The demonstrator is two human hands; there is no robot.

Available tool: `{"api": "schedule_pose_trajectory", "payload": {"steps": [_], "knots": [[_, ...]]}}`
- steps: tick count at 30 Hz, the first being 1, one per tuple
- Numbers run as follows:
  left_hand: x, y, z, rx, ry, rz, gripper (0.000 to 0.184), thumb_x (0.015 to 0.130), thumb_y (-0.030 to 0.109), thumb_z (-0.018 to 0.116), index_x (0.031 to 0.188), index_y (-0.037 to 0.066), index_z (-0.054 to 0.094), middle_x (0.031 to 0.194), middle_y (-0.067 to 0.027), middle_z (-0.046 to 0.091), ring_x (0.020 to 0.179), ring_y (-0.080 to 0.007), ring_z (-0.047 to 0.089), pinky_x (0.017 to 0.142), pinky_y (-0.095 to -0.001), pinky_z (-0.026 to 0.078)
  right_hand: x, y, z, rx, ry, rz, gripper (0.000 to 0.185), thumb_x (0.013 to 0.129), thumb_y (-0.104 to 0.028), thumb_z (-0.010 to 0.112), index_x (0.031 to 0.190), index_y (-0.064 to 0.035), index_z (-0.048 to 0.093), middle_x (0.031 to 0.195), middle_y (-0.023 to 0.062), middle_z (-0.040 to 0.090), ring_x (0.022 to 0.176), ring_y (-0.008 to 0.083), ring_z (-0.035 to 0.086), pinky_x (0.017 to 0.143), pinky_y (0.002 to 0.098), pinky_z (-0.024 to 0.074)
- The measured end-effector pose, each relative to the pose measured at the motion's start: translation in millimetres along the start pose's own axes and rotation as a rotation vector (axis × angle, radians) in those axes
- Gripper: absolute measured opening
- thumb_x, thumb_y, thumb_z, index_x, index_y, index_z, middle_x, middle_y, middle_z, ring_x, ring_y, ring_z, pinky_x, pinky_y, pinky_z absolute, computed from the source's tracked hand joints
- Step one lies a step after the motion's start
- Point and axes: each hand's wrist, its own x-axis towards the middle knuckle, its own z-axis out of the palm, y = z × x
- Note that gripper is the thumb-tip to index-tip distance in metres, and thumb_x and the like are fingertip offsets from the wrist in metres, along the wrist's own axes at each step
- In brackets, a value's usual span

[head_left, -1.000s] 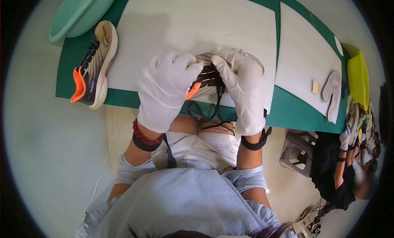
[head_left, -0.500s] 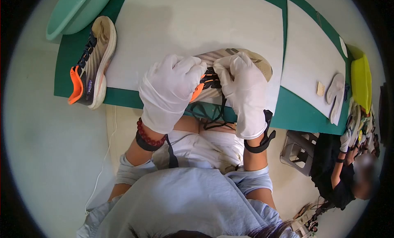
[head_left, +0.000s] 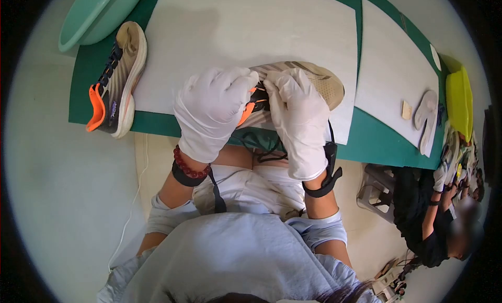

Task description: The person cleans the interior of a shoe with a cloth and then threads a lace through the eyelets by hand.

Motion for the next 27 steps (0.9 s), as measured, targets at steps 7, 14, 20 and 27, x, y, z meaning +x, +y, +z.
{"api": "schedule_pose_trajectory", "payload": {"steps": [7,14,20,27], "knots": [[-0.7,-1.2,3.1,-0.015,0.024,-0.029,0.025,0.076,0.020,0.080,0.100,0.023,0.073,0.093,0.0107,0.070,0.078,-0.0136,0.062,0.064,-0.0332,0.050,-14.5,12.2,-21.0,0.433,0.146,0.115,0.051,0.090,0.005,0.065,0.137,-0.0114,0.072,0.109,0.0127,0.070,0.096,0.0319,0.067,0.084,0.0374,0.0551],[0.6,0.2,1.4,0.002,0.025,-0.037,0.023,0.076,0.020,0.081,0.098,0.023,0.073,0.093,0.0107,0.070,0.078,-0.0138,0.062,0.064,-0.0327,0.049,-16.6,16.9,-11.8,0.292,0.043,0.009,0.055,0.081,0.009,0.066,0.129,-0.0163,0.077,0.106,0.0096,0.070,0.098,0.0300,0.066,0.085,0.0396,0.0546],[1.5,1.3,-1.0,0.041,-0.020,-0.026,0.017,0.079,0.022,0.082,0.092,0.020,0.071,0.091,0.0097,0.069,0.077,-0.0145,0.061,0.065,-0.0329,0.049,-12.6,15.1,-6.9,0.109,0.027,-0.065,0.048,0.078,0.001,0.071,0.120,-0.0183,0.080,0.095,0.0060,0.065,0.090,0.0287,0.066,0.077,0.0412,0.0529],[1.7,3.0,-3.1,0.039,-0.006,-0.034,0.024,0.076,0.020,0.081,0.098,0.021,0.073,0.094,0.0092,0.070,0.079,-0.0147,0.062,0.066,-0.0334,0.050,-5.4,18.4,-13.6,0.053,-0.058,-0.109,0.041,0.078,-0.002,0.072,0.115,-0.0184,0.080,0.091,0.0040,0.061,0.089,0.0279,0.065,0.075,0.0408,0.0514]]}}
